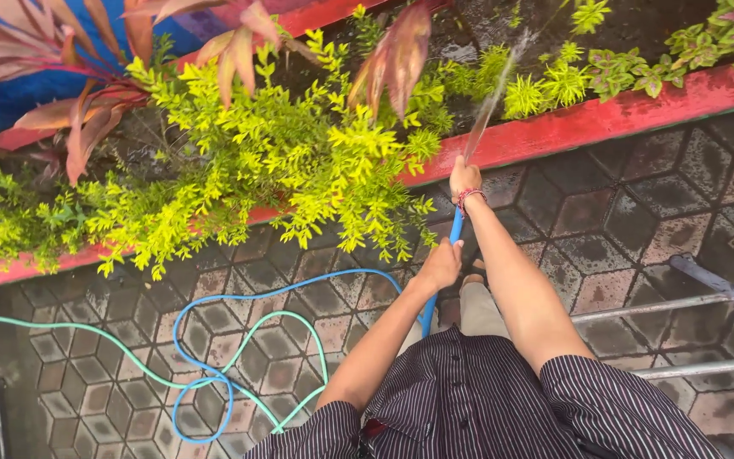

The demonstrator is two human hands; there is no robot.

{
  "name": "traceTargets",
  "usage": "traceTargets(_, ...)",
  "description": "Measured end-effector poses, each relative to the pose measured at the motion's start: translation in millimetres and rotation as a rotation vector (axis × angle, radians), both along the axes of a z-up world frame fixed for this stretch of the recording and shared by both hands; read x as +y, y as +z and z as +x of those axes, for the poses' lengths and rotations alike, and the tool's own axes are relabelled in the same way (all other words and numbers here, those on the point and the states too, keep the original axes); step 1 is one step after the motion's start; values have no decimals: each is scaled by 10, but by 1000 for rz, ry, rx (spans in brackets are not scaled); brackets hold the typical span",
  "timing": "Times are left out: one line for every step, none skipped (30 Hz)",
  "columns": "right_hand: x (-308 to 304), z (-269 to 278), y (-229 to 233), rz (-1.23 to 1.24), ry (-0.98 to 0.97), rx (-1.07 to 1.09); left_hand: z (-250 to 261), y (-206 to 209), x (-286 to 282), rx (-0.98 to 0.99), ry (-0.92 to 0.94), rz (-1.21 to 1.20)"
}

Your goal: Watering plants in an outdoor planter box using a garden hose.

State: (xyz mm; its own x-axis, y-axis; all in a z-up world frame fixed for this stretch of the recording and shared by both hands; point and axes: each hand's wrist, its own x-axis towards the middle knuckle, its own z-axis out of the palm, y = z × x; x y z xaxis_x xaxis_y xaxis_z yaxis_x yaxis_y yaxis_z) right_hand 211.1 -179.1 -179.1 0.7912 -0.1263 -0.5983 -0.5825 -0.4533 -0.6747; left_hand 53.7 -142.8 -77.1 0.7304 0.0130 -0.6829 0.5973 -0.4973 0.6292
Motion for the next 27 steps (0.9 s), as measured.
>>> traceTargets(53, -36, -23, 2, 11, 0, -47, -12, 37, 0, 11, 2)
traceTargets(104, -73, -47, -2, 17, 4, -94, -26, 71, 6, 16, -1)
traceTargets(147, -112, -72, -6, 23, 7, -142, -39, 96, 11, 21, -3)
traceTargets(203, -181, 85, -4, 34, 8, -164, 114, 138, 12, 32, -2)
traceTargets(254, -258, 238, -2, 58, 17, -191, 265, 177, 25, 48, -9)
traceTargets(305, -332, 393, 0, 82, 27, -216, 417, 217, 37, 64, -16)
traceTargets(351, -368, 410, 1, 93, 27, -257, 277, 239, 38, 75, -15)
traceTargets(397, -403, 429, -6, 105, 34, -297, 140, 260, 42, 74, -6)
traceTargets(440, -430, 450, -14, 117, 40, -329, 0, 282, 46, 72, 4)
traceTargets(469, -457, 442, -13, 126, 39, -360, 12, 304, 44, 82, 5)
traceTargets(488, -480, 437, 0, 117, 44, -387, 25, 321, 45, 92, 6)
traceTargets(504, -501, 432, 13, 109, 49, -413, 39, 335, 45, 103, 7)
traceTargets(528, -506, 392, 13, 113, 46, -427, 37, 354, 43, 108, 8)
traceTargets(548, -508, 353, 13, 116, 45, -437, 36, 368, 42, 105, 8)
traceTargets(557, -506, 315, 14, 115, 43, -443, 34, 378, 40, 99, 8)
traceTargets(563, -542, 478, 14, 116, 40, -446, 67, 381, 36, 100, 8)
traceTargets(562, -579, 640, -10, 134, 60, -447, 99, 381, 45, 91, 7)
traceTargets(557, -612, 801, -33, 153, 81, -445, 130, 378, 54, 82, 6)
traceTargets(519, -582, 583, -34, 148, 79, -441, 138, 367, 52, 77, 6)
traceTargets(477, -548, 366, -10, 104, 66, -434, 146, 352, 64, 59, 21)
traceTargets(428, -512, 148, 14, 58, 53, -425, 154, 334, 77, 39, 37)
traceTargets(389, -453, -100, 13, 51, 52, -423, 166, 319, 75, 32, 36)
traceTargets(348, -395, -348, 23, 4, 51, -422, 177, 305, 66, 21, 30)
traceTargets(305, -335, -597, 33, -42, 51, -418, 189, 289, 57, 10, 23)
traceTargets(266, -315, -611, 33, -52, 49, -404, 200, 275, 56, 0, 23)
traceTargets(225, -294, -624, 20, -55, 47, -388, 213, 258, 46, 7, 9)
traceTargets(175, -271, -635, 6, -62, 44, -370, 226, 238, 35, 11, -5)
